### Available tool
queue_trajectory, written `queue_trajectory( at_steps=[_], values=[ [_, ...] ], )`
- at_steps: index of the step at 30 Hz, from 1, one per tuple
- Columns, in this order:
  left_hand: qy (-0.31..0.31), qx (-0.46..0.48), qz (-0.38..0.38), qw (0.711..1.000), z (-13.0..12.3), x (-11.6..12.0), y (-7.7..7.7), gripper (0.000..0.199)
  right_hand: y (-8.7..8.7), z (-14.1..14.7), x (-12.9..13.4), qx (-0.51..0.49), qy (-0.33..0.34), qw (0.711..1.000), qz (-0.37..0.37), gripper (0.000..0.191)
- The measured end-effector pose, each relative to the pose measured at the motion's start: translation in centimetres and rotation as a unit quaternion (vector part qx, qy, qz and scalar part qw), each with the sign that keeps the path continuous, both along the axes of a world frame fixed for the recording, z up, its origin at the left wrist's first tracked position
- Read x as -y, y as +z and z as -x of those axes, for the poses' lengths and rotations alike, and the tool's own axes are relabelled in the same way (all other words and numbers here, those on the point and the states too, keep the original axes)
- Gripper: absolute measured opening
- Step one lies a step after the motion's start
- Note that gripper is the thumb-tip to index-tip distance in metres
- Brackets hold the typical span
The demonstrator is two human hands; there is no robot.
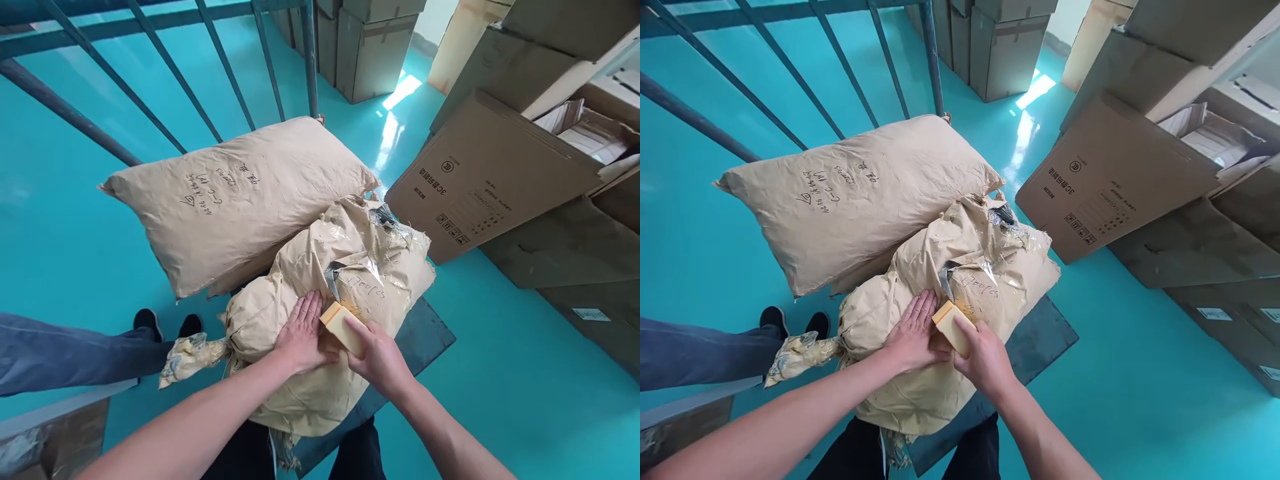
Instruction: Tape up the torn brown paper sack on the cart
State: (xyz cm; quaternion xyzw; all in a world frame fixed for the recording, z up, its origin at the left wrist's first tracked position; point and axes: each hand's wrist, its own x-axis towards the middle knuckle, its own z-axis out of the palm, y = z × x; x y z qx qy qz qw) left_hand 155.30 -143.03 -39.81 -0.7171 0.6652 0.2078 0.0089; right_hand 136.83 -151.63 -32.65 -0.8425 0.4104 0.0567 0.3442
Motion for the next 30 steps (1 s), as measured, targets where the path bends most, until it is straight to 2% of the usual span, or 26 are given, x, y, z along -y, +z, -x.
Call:
queue_trajectory(
  at_steps=[2, 6, 9, 12, 15, 16, 20, 25, 27, 30],
  values=[
    [0.002, 0.020, 0.000, 1.000, -0.1, -0.3, 0.1, 0.131, 0.0, -0.1, 0.0, 0.013, -0.012, 1.000, -0.013, 0.068],
    [0.049, 0.047, 0.043, 0.997, -0.5, -1.5, 0.7, 0.110, -0.3, -0.5, 0.3, 0.033, -0.033, 0.998, -0.047, 0.070],
    [0.064, 0.009, 0.052, 0.997, -0.5, -2.4, 1.3, 0.100, -0.4, -0.6, 0.6, 0.035, -0.041, 0.997, -0.060, 0.069],
    [0.059, -0.026, 0.028, 0.997, 0.0, -2.9, 1.7, 0.088, -0.4, -0.6, 0.7, 0.034, -0.044, 0.996, -0.065, 0.069],
    [0.071, -0.062, 0.002, 0.996, 0.9, -3.1, 1.8, 0.093, -0.1, -0.6, 0.6, 0.037, -0.050, 0.995, -0.074, 0.067],
    [0.074, -0.076, -0.008, 0.994, 1.2, -3.3, 1.9, 0.089, -0.1, -0.5, 0.5, 0.038, -0.052, 0.995, -0.078, 0.067],
    [0.067, -0.130, -0.017, 0.989, 1.5, -3.7, 1.8, 0.043, 0.1, -0.9, 0.7, 0.031, -0.060, 0.994, -0.087, 0.066],
    [0.045, -0.142, 0.040, 0.988, -1.4, -3.2, 0.6, 0.013, 1.1, -1.8, 1.4, 0.056, -0.087, 0.989, -0.103, 0.067],
    [0.045, -0.158, 0.056, 0.985, -2.9, -2.7, 0.0, 0.016, 1.5, -1.2, 0.9, 0.063, -0.080, 0.991, -0.091, 0.067],
    [0.064, -0.197, 0.070, 0.976, -4.5, -2.1, -0.5, 0.024, 1.6, 1.7, -1.1, 0.043, -0.051, 0.996, -0.052, 0.069]
  ],
)
